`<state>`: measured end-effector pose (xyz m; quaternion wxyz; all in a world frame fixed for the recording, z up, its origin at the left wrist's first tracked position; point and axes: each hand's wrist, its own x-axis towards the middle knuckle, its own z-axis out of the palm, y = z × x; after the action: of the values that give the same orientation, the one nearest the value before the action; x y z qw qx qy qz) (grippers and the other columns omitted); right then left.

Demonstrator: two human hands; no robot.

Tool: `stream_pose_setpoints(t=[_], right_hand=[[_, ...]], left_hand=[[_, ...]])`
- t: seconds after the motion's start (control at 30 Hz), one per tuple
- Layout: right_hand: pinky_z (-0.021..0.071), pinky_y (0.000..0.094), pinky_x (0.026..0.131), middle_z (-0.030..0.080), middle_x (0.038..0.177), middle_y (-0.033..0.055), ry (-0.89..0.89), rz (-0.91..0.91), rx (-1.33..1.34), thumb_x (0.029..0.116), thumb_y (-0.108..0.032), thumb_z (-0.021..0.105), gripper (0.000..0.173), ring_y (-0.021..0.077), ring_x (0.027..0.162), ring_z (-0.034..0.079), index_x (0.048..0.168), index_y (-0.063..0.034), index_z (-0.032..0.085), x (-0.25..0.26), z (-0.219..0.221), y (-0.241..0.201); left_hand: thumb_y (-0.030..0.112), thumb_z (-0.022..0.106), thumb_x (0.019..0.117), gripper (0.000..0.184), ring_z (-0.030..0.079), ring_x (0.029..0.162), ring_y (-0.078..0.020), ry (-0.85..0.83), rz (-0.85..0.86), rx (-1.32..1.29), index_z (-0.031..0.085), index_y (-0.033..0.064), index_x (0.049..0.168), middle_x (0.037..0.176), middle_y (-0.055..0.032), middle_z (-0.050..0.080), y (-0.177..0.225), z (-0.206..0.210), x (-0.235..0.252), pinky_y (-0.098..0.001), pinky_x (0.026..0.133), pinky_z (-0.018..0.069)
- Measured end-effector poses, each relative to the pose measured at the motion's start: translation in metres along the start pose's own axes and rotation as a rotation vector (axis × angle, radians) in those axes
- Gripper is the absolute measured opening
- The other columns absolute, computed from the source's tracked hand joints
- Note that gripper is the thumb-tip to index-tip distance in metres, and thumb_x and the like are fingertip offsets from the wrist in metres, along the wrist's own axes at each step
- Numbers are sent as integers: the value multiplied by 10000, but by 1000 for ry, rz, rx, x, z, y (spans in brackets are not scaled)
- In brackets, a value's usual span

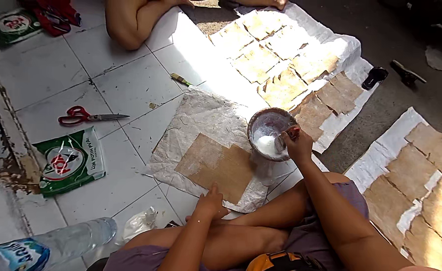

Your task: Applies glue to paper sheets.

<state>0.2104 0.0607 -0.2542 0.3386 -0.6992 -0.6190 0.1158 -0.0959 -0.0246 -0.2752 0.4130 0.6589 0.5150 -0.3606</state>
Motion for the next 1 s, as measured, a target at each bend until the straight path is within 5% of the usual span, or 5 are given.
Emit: stream_pose_setpoints(t=[0.37, 0.47, 0.67, 0.8, 1.0], right_hand=[[536, 391, 735, 700, 891, 94, 89, 0, 291, 968, -160, 681, 171, 150, 752, 645, 1048, -11, 701, 2, 5, 3], [578, 275, 725, 669, 900, 10, 155, 224, 559, 962, -136, 677, 171, 47, 726, 639, 1082, -16, 653, 9, -5, 7], [615, 331, 649, 671, 869, 59, 206, 691, 959, 1026, -121, 597, 153, 158, 671, 687, 1151, -43, 555, 22, -24, 10], [621, 317, 659, 684, 864, 26, 18, 602, 1074, 1058, -112, 514, 75, 144, 687, 699, 1124, -84, 533, 16, 3, -48], [609, 274, 650, 702, 870, 1, -420, 334, 974, 1024, -71, 567, 48, 87, 681, 688, 1061, -67, 597, -26, 108, -105]], left_hand=[[548, 629, 963, 703, 290, 1511, -419, 1, 1, 33, 527, 54, 1454, 1697, -202, 135, 0, -3, -5, -632, 1167, 307], [538, 626, 969, 712, 283, 1510, -428, -21, 8, 48, 519, 34, 1461, 1683, -212, 176, 0, -1, -8, -640, 1130, 351], [477, 611, 987, 684, 403, 1436, -446, -10, 28, 50, 498, 0, 1464, 1637, -229, 293, 8, -5, -17, -639, 1047, 435], [369, 625, 986, 704, 469, 1374, -476, -16, 28, 0, 394, -26, 1522, 1641, -255, 274, 8, -5, -20, -647, 1014, 451], [391, 637, 972, 681, 505, 1330, -487, -45, 25, 1, 476, -39, 1476, 1603, -272, 341, 8, -6, -17, -672, 978, 461]])
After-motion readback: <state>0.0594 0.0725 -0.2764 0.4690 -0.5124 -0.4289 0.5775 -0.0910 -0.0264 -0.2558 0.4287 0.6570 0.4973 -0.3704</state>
